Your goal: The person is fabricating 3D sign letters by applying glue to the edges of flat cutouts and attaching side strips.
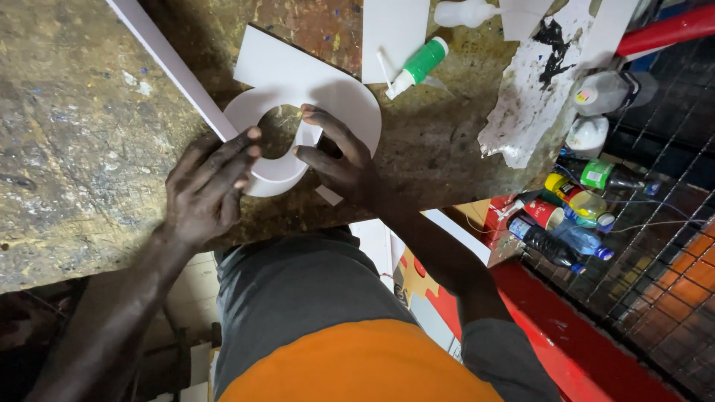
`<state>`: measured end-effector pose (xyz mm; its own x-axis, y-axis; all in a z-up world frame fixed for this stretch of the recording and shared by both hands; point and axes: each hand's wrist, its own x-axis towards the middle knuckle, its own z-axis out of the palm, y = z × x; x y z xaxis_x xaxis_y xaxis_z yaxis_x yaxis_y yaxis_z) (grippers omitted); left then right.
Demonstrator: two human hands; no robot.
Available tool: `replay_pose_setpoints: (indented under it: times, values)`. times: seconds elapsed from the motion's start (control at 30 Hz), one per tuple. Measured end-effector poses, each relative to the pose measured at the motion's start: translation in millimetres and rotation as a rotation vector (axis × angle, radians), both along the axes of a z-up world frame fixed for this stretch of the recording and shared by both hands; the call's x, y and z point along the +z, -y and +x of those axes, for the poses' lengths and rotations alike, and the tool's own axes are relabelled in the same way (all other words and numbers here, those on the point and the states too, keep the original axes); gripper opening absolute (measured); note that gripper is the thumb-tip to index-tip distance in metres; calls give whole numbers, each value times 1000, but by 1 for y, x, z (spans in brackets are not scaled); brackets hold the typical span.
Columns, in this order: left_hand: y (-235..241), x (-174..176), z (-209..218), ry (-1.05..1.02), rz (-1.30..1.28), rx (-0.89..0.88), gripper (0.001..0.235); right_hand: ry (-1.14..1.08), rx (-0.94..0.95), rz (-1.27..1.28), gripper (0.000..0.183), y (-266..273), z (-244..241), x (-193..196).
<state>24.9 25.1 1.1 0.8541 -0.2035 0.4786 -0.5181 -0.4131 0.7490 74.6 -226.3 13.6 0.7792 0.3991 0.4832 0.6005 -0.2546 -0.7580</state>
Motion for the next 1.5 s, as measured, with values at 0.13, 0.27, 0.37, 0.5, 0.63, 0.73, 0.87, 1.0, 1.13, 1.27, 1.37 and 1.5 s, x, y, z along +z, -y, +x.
replay_pose_setpoints:
  times: [0.13,0.27,0.37,0.5,0.63,0.73,0.87,1.0,1.13,1.27,1.37,1.5]
  values:
    - [10,-1,4,24,-101,65,25,17,26,-15,15,5,0,-5]
    - [13,7,6,-16,-109,102,17,7,17,-40,16,4,1,1]
    - [14,9,9,1,-90,99,14,-17,37,-26,16,7,-2,-3]
    - [8,15,13,22,-93,51,12,10,42,27,16,6,-2,-9]
    - [7,8,12,50,-70,28,10,-13,55,1,20,8,0,-4]
    - [7,-3,10,70,-62,17,9,-7,59,24,20,8,-1,-10]
    - [6,3,13,72,-91,-3,9,8,50,31,22,5,0,-7]
    - [7,6,14,82,-79,7,10,-40,52,24,18,8,-2,-5]
    - [9,5,13,65,-107,13,11,-16,57,-16,20,10,-2,-7]
    - [8,4,12,54,-112,20,12,-28,67,10,18,9,-1,-5]
    - [9,-4,9,43,-126,34,12,-20,76,20,18,9,0,-7]
    - [10,0,8,42,-103,47,14,2,48,16,19,6,0,-3]
